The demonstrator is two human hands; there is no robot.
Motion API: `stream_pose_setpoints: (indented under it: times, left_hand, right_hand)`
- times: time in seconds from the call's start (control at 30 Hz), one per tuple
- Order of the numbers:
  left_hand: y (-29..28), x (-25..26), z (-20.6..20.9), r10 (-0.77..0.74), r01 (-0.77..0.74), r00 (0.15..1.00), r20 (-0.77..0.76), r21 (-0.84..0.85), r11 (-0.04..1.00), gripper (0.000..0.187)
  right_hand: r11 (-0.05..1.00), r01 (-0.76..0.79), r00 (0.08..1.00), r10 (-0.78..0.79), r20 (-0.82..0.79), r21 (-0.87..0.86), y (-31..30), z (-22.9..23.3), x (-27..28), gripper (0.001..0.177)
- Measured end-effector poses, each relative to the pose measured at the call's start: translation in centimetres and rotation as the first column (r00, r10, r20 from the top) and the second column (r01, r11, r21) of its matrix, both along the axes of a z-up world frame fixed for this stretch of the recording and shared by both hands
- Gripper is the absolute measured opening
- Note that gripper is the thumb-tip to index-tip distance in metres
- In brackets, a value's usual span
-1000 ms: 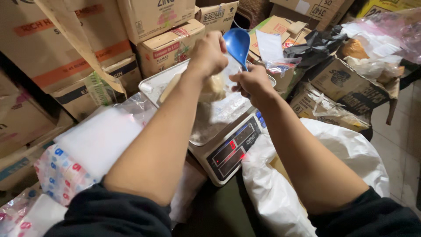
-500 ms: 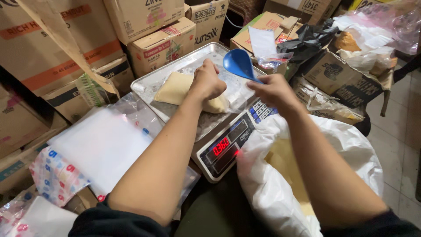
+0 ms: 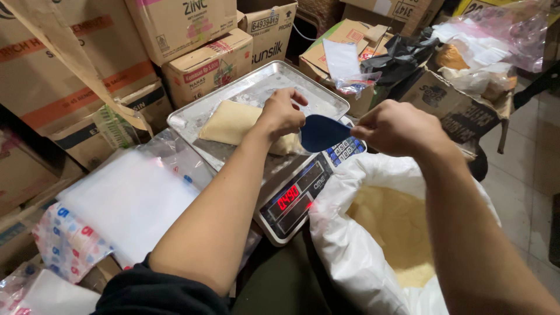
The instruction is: The person scoops a yellow powder from a large sack into a small plastic bag placed on a digital scale. They adjust the amount using a scoop to reach a target weight, then tie the bag and set it aside. The process is repeated for multiple bags.
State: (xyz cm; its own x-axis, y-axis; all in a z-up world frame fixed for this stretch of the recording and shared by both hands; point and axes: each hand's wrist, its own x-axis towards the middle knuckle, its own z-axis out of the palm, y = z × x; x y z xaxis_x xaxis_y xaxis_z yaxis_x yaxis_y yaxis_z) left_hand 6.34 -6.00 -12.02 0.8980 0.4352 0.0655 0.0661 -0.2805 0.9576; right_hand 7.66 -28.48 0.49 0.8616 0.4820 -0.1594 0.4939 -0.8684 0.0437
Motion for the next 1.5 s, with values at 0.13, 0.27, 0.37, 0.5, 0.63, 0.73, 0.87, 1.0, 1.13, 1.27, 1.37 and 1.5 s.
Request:
stream_pose_setpoints:
  times: [0.13,0.27,0.37,0.5,0.63,0.73,0.87,1.0,1.13,1.27,1.37,1.5]
  left_hand:
    - [-0.2,0.5,-0.2,-0.066,0.071,0.996,0.057,-0.092,0.993,0.044]
    - [0.2,0.4,-0.4,-0.045,0.052,0.983,0.179,-0.037,0.998,0.044]
    - [-0.1,0.5,-0.3,-0.035,0.037,0.970,0.239,-0.001,0.999,0.043]
    - [-0.1,0.2,-0.1,-0.021,0.032,0.971,0.237,-0.040,0.999,0.046]
    - [0.3,-0.4,0.2,-0.003,0.013,0.977,0.214,-0.046,0.999,0.044]
    - [0.4,-1.0,0.3,0.020,-0.022,0.977,0.213,0.006,1.000,0.042]
    - [0.4,-2.1,0.3,0.116,-0.127,0.963,0.243,0.030,0.991,0.042]
    - [0.3,-3.9,0.3,0.294,-0.295,0.914,0.280,-0.039,0.955,0.045]
    - [0.5,-5.5,0.2,0.419,-0.414,0.852,0.312,-0.088,0.906,0.044]
    - [0.7,-6.5,-0.1,0.441,-0.435,0.827,0.349,-0.100,0.895,0.040]
    - [0.5,-6.9,-0.5,0.447,-0.449,0.804,0.392,-0.090,0.889,0.037]
    - [0.0,-7.0,-0.6,0.441,-0.432,0.805,0.397,-0.117,0.894,0.036]
  right_hand:
    - [0.995,0.001,0.998,-0.008,0.068,0.102,1.1,-1.8,-1.1,0.032]
    - [0.978,-0.033,0.997,0.019,0.072,0.206,2.0,-4.4,-0.4,0.028]
    - [0.939,-0.059,0.998,0.052,0.028,0.340,2.4,-7.1,1.2,0.029]
    - [0.702,-0.011,0.945,0.240,-0.222,0.712,3.4,-11.3,3.3,0.035]
    - [0.673,0.135,0.894,0.234,-0.383,0.727,1.9,-12.7,5.5,0.034]
    - [0.723,0.061,0.942,0.187,-0.280,0.689,0.5,-12.2,6.7,0.034]
    - [0.762,0.028,0.963,0.154,-0.222,0.647,-1.4,-11.6,6.9,0.034]
    - [0.704,0.086,0.948,0.159,-0.275,0.704,-2.8,-12.2,6.1,0.035]
    - [0.662,0.169,0.929,0.141,-0.343,0.730,-3.4,-12.9,5.8,0.035]
    - [0.639,0.095,0.940,0.195,-0.281,0.763,-3.8,-13.0,5.9,0.033]
    - [0.634,0.171,0.926,0.157,-0.342,0.754,-4.2,-13.0,5.9,0.032]
    - [0.602,0.259,0.900,0.133,-0.414,0.755,-4.4,-13.1,5.6,0.031]
